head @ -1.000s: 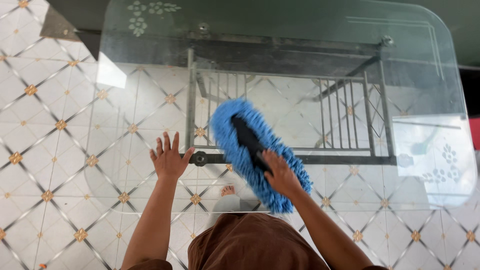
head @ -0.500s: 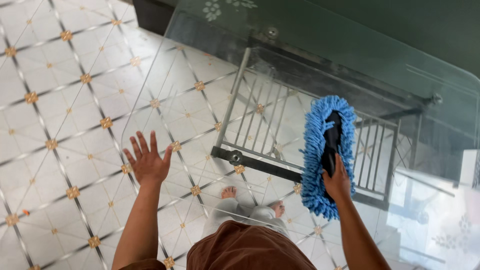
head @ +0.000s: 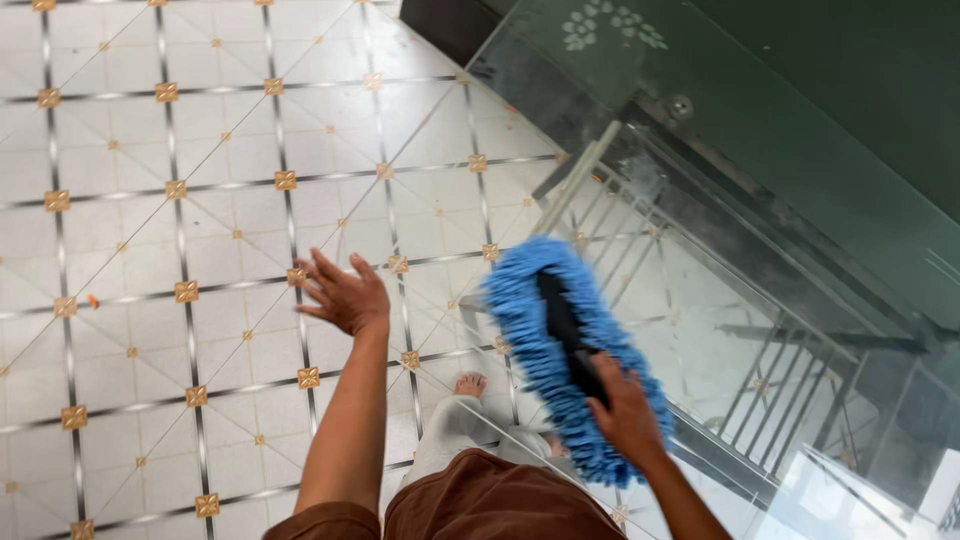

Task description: The person cleans the surface of a glass-topped table using a blue microfiber duster. They wipe the glass top and the metal frame of the table in a repetitive motion.

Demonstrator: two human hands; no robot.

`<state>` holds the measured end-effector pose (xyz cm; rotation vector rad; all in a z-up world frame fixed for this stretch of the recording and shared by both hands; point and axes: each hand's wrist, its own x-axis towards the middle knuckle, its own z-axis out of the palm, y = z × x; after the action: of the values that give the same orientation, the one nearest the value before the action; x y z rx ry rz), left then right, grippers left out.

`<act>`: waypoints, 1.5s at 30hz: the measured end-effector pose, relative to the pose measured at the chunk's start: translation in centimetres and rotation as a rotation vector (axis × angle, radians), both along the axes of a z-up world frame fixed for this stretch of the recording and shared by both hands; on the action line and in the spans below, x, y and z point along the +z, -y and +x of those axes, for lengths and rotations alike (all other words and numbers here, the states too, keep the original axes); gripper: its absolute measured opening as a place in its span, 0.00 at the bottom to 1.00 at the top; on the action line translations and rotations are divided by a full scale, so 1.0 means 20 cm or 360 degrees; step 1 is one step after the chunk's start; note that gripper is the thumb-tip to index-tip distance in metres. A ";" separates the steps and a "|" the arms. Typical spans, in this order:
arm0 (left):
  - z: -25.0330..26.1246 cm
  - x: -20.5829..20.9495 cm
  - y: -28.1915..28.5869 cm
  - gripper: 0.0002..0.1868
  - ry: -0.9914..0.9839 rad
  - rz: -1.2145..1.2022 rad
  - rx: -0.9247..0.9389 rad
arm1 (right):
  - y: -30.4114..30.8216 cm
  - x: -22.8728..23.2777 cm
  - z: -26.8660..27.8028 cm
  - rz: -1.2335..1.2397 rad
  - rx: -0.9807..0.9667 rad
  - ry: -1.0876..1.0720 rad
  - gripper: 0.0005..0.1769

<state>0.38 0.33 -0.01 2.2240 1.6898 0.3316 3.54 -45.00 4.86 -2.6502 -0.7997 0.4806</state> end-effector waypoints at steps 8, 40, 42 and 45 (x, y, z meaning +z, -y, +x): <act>0.02 -0.03 -0.02 0.27 0.0429 -0.0198 -0.0098 | -0.17 -0.15 0.71 -0.0049 -0.0543 0.0161 0.46; 0.02 -0.08 -0.01 0.25 0.1093 -0.0161 -0.0014 | -1.07 -0.02 0.85 0.0145 0.0102 0.0157 0.45; 0.01 -0.07 -0.01 0.26 0.1143 -0.0252 0.0021 | -1.09 -0.01 0.63 0.0252 0.0377 0.0093 0.43; 0.01 -0.08 -0.02 0.26 0.1116 -0.0246 -0.0002 | -0.94 0.02 0.31 0.0241 0.0518 0.0035 0.44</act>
<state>0.49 0.73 -1.52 1.7034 1.2736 0.8329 9.79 -26.25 5.23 -2.3991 -1.2319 0.4507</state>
